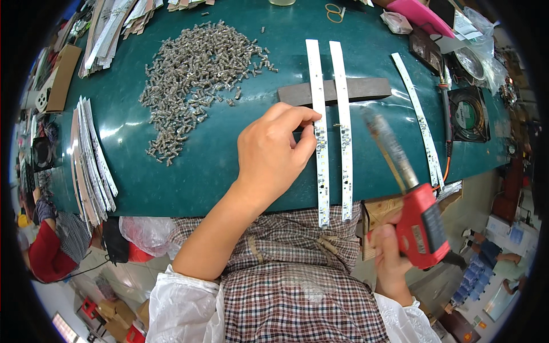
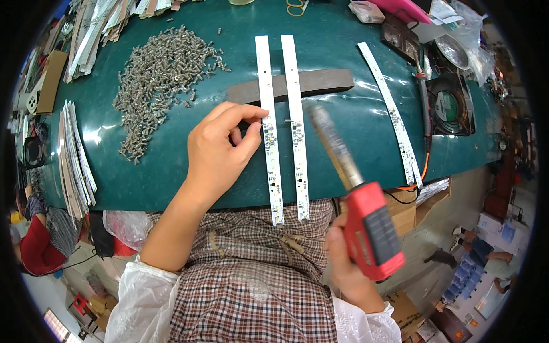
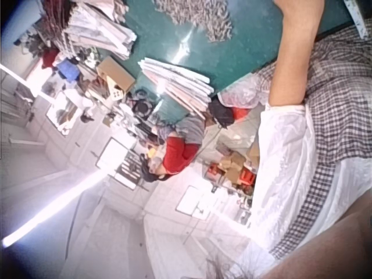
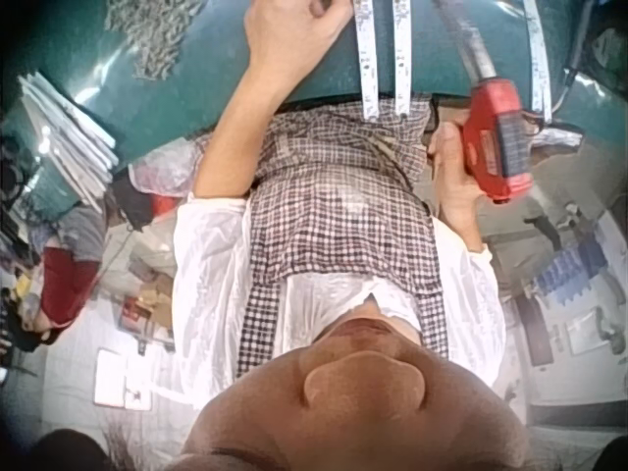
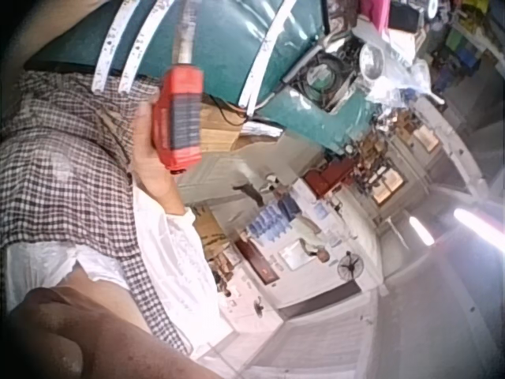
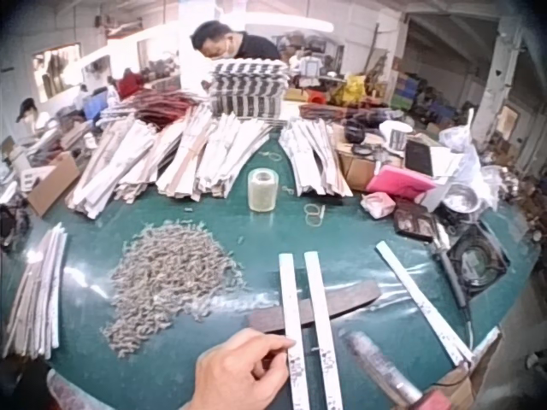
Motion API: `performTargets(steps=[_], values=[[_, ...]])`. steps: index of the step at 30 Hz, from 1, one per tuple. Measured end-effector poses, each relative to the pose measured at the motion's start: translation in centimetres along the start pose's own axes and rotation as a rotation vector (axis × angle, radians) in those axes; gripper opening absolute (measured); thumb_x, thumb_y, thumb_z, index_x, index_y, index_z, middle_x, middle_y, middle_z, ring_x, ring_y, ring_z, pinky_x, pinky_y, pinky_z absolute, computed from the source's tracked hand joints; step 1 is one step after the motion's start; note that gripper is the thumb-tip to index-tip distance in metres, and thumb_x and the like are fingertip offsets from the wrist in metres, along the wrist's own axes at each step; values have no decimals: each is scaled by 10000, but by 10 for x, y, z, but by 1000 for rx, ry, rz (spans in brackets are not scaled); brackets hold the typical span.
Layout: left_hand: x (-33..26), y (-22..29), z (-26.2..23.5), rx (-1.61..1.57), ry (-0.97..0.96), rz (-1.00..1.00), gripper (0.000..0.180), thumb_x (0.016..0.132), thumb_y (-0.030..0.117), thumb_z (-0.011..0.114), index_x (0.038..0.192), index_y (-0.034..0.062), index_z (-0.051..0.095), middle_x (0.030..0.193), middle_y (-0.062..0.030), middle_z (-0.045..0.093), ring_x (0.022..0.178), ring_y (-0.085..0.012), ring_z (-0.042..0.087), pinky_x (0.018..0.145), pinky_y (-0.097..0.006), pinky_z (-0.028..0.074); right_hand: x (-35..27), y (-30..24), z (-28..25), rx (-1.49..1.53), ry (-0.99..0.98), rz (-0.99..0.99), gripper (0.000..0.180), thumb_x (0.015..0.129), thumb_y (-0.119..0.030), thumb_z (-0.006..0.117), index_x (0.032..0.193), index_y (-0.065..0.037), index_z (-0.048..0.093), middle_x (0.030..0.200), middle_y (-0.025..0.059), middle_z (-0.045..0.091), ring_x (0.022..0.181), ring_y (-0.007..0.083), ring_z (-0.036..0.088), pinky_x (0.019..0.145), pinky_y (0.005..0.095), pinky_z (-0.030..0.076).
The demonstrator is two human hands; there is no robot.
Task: The person attaches small components onto LED light strips by hand and solders them using a soldering gun.
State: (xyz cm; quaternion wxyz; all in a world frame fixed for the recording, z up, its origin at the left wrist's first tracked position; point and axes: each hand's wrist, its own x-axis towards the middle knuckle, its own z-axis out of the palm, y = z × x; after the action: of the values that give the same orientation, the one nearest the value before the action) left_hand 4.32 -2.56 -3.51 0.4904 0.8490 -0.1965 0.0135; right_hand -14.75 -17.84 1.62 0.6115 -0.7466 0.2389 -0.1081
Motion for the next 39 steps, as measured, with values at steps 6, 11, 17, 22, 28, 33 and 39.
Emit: performTargets(steps=[6,11,17,22,28,33,39], values=[[-3,1,-5,-19,-45,-44,204,773,42,688,972,78,706,893,-12,663,576,-77,550,527,-222,434,67,1,-23,-116,392,-148,305,874,2,622,1161,21,521,932,71,578,574,65,476,537,214,412],[-5,10,-10,-161,-173,-111,369,756,18,719,1116,35,645,1067,-62,637,740,-110,663,607,-222,522,126,14,-45,-1009,527,-554,449,766,48,695,1166,-30,507,1022,109,580,907,278,617,792,367,490],[-5,12,-7,-307,-233,-198,437,760,-42,713,1180,-2,598,1148,-100,577,817,-160,694,674,-240,573,162,27,-42,-1109,459,-504,487,711,23,720,1137,-65,501,1066,136,557,951,386,588,768,448,480],[-9,14,-1,-333,-204,-212,420,776,-45,702,1178,-2,590,1162,-114,563,828,-177,700,687,-251,582,171,26,-35,-1162,538,-439,474,713,6,725,1132,-71,514,1067,137,562,974,390,590,782,455,485],[-7,16,-15,-41,-79,-119,287,775,24,734,1046,38,638,1015,-75,611,679,-138,675,589,-250,527,164,16,-48,-1034,555,-526,467,717,16,719,1144,-48,540,1081,143,594,986,358,597,842,400,475],[14,-7,-55,373,160,-106,84,786,131,718,815,102,644,816,-31,643,660,-218,639,593,-347,493,147,13,-75,-660,666,-592,345,852,-76,724,1145,-7,555,979,64,616,894,148,597,795,289,477],[17,-28,-86,446,162,-216,76,783,108,705,848,105,666,822,-32,638,689,-207,634,634,-352,491,123,-32,-74,-166,897,-610,197,843,9,699,999,0,579,917,26,609,841,106,584,766,268,491]])
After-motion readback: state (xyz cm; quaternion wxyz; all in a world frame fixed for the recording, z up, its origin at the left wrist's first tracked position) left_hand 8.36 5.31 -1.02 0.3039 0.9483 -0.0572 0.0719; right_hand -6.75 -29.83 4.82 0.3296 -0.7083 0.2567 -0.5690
